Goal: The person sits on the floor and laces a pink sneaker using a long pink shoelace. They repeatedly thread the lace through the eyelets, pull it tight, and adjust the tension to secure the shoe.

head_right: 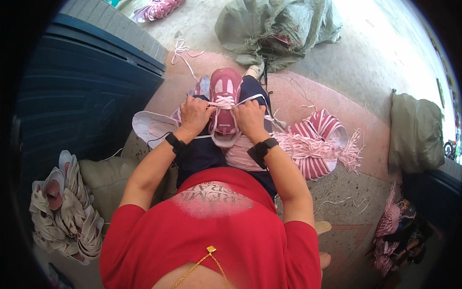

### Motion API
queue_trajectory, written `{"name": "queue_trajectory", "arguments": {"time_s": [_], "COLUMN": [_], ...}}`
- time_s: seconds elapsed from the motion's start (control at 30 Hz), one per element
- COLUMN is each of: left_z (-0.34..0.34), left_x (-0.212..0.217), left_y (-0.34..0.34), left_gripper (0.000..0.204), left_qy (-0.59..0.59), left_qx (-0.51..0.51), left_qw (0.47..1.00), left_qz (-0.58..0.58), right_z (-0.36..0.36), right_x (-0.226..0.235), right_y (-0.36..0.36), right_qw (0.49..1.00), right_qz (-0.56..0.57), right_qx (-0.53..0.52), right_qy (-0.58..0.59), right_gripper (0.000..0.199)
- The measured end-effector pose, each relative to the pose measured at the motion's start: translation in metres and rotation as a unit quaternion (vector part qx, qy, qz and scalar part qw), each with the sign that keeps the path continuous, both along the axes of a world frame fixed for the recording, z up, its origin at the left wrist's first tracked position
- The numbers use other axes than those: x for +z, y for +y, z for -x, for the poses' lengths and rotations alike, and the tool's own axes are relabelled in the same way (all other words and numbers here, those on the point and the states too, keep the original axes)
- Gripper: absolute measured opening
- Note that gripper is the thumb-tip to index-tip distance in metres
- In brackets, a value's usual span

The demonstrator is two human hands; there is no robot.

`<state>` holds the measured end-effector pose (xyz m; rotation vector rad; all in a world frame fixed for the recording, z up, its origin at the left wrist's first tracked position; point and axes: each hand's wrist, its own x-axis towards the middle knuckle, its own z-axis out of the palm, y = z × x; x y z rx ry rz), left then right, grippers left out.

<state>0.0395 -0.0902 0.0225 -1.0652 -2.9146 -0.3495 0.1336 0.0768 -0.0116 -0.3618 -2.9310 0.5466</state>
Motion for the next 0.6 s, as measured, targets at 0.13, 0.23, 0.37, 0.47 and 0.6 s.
{"name": "queue_trajectory", "arguments": {"time_s": [0.13, 0.23, 0.37, 0.47, 0.6], "left_z": [-0.018, -0.016, -0.013, -0.014, -0.005], "left_x": [0.002, -0.002, -0.002, 0.001, 0.005], "left_y": [0.000, -0.002, -0.003, 0.007, 0.021], "left_gripper": [0.031, 0.021, 0.013, 0.010, 0.007], "left_qy": [0.017, -0.071, -0.019, 0.082, 0.079], "left_qx": [-0.052, 0.006, -0.013, -0.095, -0.178], "left_qw": [0.998, 0.997, 0.998, 0.992, 0.976], "left_qz": [0.034, 0.003, -0.060, 0.019, 0.097], "right_z": [-0.005, -0.006, -0.003, -0.004, -0.006], "right_x": [0.005, -0.001, -0.012, -0.015, -0.015], "right_y": [0.002, 0.011, 0.015, 0.010, 0.007], "right_qw": [0.997, 0.995, 0.989, 0.968, 0.964], "right_qz": [0.026, 0.083, 0.137, 0.226, 0.247], "right_qx": [0.031, 0.042, 0.053, 0.035, 0.000], "right_qy": [-0.070, -0.047, 0.004, 0.105, 0.100], "right_gripper": [0.033, 0.029, 0.023, 0.016, 0.006]}}
